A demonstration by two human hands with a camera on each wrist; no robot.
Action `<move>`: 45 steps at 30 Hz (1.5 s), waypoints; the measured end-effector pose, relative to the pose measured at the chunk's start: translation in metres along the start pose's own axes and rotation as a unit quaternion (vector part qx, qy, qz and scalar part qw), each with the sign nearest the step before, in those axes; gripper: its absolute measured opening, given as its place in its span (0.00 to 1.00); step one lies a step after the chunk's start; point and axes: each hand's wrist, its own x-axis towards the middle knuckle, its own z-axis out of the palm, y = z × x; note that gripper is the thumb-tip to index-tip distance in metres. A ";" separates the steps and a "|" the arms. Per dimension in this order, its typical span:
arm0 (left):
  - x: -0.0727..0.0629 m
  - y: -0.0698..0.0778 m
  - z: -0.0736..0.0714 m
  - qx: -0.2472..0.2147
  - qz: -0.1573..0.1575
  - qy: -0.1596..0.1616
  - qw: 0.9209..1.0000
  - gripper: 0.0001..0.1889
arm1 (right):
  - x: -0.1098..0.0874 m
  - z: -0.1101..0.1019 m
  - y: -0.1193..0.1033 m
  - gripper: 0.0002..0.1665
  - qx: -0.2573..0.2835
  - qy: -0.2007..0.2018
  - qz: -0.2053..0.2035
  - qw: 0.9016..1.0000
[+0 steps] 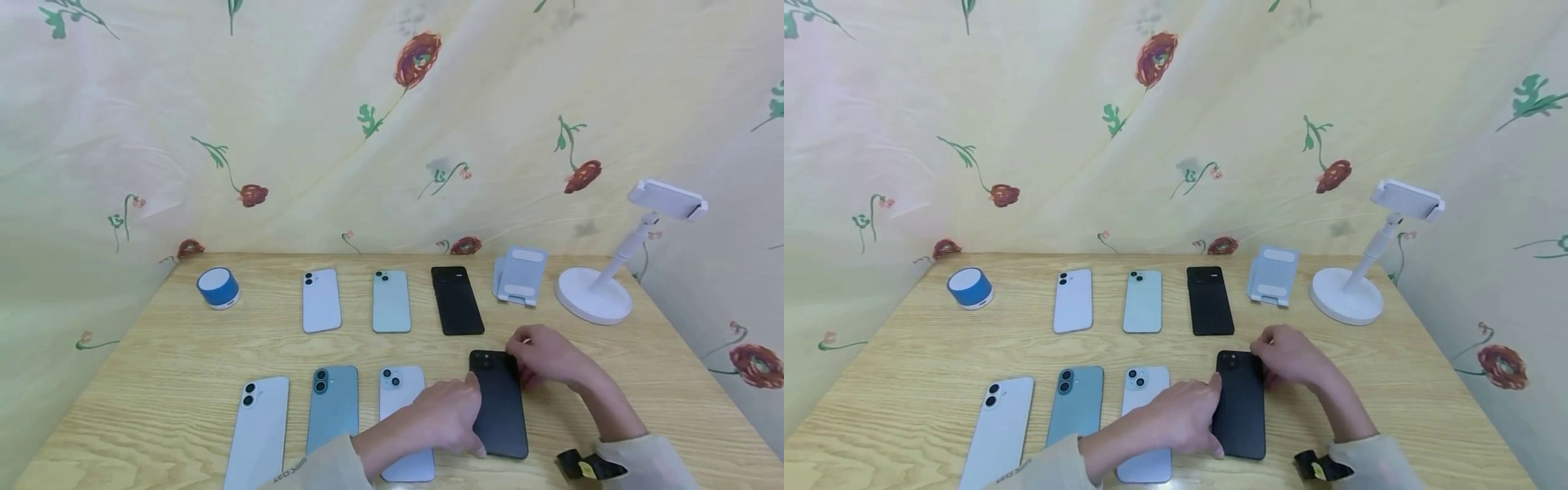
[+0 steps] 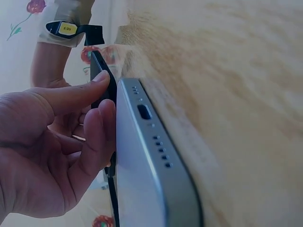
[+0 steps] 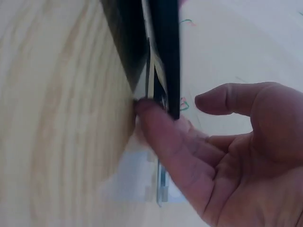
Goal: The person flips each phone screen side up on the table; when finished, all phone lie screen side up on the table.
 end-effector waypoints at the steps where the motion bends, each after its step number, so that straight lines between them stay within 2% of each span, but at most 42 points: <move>1: 0.000 0.000 0.000 -0.001 -0.001 -0.004 1.000 0.57 | 0.000 -0.001 0.001 0.16 0.014 -0.004 -0.005 1.000; 5: -0.003 -0.004 -0.005 -0.025 0.004 -0.013 1.000 0.56 | -0.002 -0.007 0.003 0.17 0.070 -0.027 -0.034 0.997; 8: -0.008 -0.009 -0.010 -0.093 0.017 -0.030 0.995 0.52 | -0.004 -0.011 0.001 0.18 0.109 -0.047 -0.056 0.991; 11: -0.011 -0.015 -0.012 -0.188 0.021 -0.056 0.980 0.41 | -0.005 -0.012 0.000 0.18 0.132 -0.061 -0.072 0.987; 14: -0.012 -0.018 -0.014 -0.249 0.027 -0.067 0.966 0.30 | -0.007 -0.013 0.000 0.19 0.134 -0.066 -0.081 0.985; 21: -0.011 -0.019 -0.014 -0.262 0.041 -0.066 0.962 0.25 | -0.010 -0.013 -0.001 0.22 0.146 -0.085 -0.101 0.980; 32: -0.009 -0.022 -0.014 -0.273 0.037 -0.070 0.959 0.25 | -0.007 -0.011 -0.002 0.26 0.157 -0.097 -0.124 0.975; 39: -0.010 -0.022 -0.014 -0.280 0.022 -0.071 0.957 0.28 | -0.008 -0.009 -0.004 0.28 0.154 -0.098 -0.136 0.974; 45: -0.009 -0.022 -0.013 -0.294 0.020 -0.072 0.953 0.28 | -0.008 -0.008 -0.005 0.30 0.164 -0.105 -0.144 0.970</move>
